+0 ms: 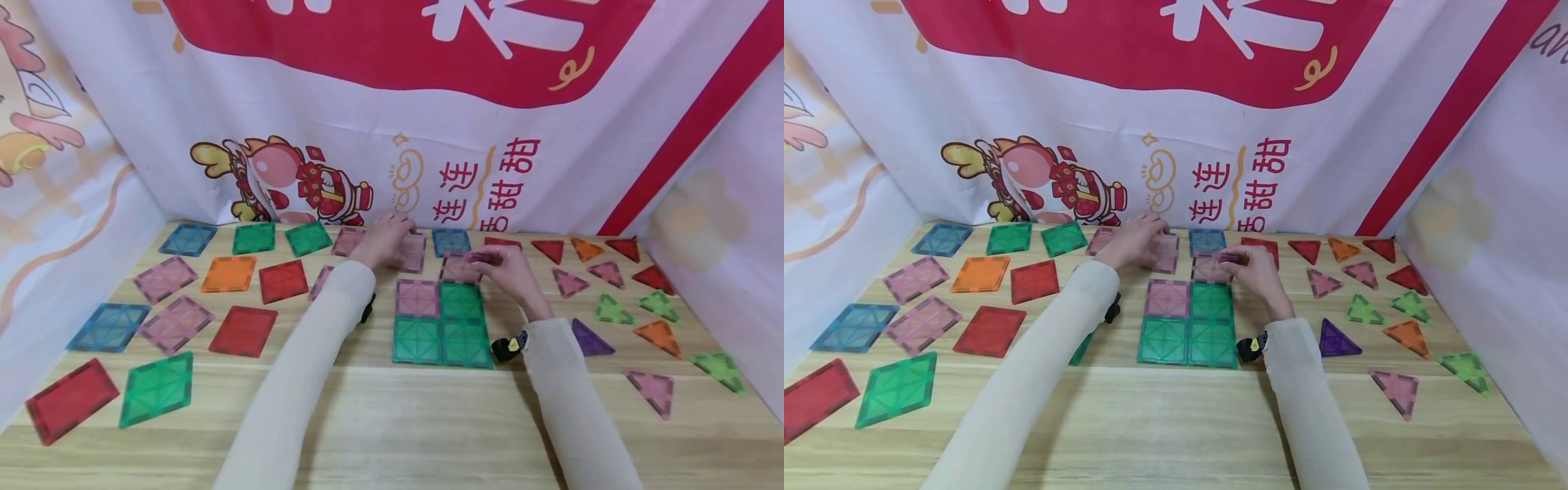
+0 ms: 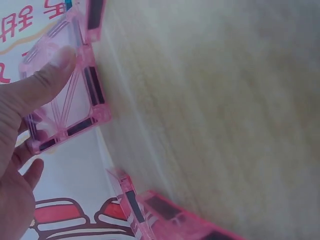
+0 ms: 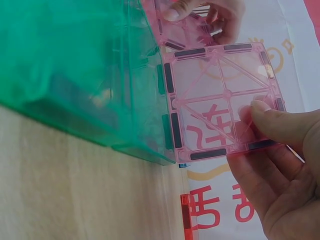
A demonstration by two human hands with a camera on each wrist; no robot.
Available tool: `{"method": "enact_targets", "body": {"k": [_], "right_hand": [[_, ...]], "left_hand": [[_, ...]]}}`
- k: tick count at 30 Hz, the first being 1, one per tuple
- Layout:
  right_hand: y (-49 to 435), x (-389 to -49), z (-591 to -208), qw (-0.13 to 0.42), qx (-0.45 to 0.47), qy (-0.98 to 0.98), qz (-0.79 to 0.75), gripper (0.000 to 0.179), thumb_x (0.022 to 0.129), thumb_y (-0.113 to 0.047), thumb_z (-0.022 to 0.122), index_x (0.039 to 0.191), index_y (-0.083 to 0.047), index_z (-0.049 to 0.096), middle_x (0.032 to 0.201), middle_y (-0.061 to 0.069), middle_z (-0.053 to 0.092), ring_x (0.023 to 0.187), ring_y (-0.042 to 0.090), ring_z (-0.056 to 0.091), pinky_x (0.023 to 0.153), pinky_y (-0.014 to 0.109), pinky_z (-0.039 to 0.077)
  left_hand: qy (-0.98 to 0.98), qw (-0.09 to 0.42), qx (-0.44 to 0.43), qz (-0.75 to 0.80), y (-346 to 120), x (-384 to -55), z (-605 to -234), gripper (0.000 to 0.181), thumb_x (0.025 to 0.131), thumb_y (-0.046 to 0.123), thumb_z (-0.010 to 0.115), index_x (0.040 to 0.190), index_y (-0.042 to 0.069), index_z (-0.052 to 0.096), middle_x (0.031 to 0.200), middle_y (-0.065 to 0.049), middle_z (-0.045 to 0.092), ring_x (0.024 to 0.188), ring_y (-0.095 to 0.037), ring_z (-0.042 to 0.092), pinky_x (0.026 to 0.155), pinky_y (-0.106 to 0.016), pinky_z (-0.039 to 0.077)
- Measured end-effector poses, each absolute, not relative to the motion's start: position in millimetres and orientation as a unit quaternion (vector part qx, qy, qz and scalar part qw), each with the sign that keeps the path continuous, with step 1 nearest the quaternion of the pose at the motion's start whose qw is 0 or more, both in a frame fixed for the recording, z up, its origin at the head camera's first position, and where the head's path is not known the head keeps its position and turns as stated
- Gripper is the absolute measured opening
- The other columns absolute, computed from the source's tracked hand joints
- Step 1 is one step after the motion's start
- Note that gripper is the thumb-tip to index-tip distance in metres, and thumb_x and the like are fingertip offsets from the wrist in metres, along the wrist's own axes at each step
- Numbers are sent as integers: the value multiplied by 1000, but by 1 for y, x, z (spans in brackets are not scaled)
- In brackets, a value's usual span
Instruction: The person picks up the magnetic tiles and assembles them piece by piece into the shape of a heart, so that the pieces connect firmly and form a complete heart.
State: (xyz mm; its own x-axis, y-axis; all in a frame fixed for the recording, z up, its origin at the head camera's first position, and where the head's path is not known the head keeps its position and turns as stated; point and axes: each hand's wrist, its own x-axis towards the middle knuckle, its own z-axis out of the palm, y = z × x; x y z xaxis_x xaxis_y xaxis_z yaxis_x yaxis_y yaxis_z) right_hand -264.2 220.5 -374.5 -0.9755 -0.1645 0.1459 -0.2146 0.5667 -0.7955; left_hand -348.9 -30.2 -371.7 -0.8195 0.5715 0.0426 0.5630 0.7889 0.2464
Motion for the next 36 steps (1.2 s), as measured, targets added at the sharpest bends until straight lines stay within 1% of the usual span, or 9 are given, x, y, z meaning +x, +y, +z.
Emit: {"method": "enact_targets", "body": {"k": [3, 6, 10, 16, 21, 26, 29, 32, 36], "right_hand": [[220, -264, -376, 29, 105, -886, 451, 21, 90, -7, 64, 109, 0, 69, 106, 18, 70, 91, 26, 66, 72, 24, 55], [220, -264, -377, 28, 107, -885, 452, 21, 90, -7, 64, 109, 0, 69, 106, 19, 70, 90, 27, 67, 76, 35, 56], [221, -264, -379, 33, 113, -883, 454, 21, 90, -6, 63, 108, 1, 69, 105, 19, 70, 86, 26, 67, 76, 44, 56], [222, -261, -381, 37, 110, -885, 452, 20, 89, -5, 64, 108, 1, 70, 105, 19, 70, 83, 17, 67, 75, 43, 56], [221, -261, -380, 41, 114, -885, 449, 20, 90, -5, 64, 107, 0, 70, 104, 18, 71, 82, 19, 67, 75, 44, 56], [216, -262, -376, 46, 124, -889, 439, 20, 89, -6, 64, 108, 0, 70, 105, 18, 70, 87, 24, 67, 70, 23, 54], [211, -263, -375, 47, 121, -892, 433, 20, 89, -6, 64, 108, -1, 70, 106, 18, 70, 90, 25, 66, 68, 15, 51], [208, -263, -374, 52, 120, -894, 429, 19, 89, -6, 65, 107, -2, 71, 105, 16, 71, 88, 24, 66, 68, 17, 52], [203, -262, -375, 54, 121, -890, 436, 19, 89, -6, 65, 106, -2, 71, 104, 16, 71, 87, 23, 66, 70, 26, 55]], "left_hand": [[935, 35, 307, 176, -32, -346, -373, 52, 75, 12, 79, 122, 14, 56, 116, -3, 56, 109, -21, 48, 96, -37, 42], [921, 52, 313, 225, -32, -342, -373, 42, 80, 4, 72, 119, 11, 57, 105, -3, 57, 96, -18, 51, 84, -33, 46], [906, 36, 339, 251, -28, -333, -369, 30, 83, 0, 67, 112, 7, 60, 93, -5, 59, 85, -18, 53, 76, -31, 46], [885, 10, 374, 277, -21, -317, -364, 23, 82, 2, 71, 103, 7, 64, 88, -3, 64, 82, -15, 59, 74, -27, 50], [877, -14, 383, 290, -20, -311, -363, 20, 81, -1, 70, 97, 9, 65, 86, -2, 65, 78, -14, 59, 71, -25, 49], [882, -10, 367, 295, -24, -310, -363, 16, 81, 1, 71, 94, 8, 65, 86, -4, 65, 79, -16, 58, 71, -28, 49], [888, -6, 356, 292, -29, -308, -364, 12, 83, 5, 71, 92, 8, 64, 87, -4, 65, 80, -17, 58, 73, -29, 48], [891, -7, 345, 295, -33, -306, -366, 10, 83, 8, 71, 89, 7, 63, 86, -5, 65, 80, -18, 57, 74, -31, 48], [893, -2, 322, 315, -39, -302, -368, 9, 84, 9, 71, 90, 6, 65, 88, -5, 66, 82, -18, 58, 76, -31, 49]]}}
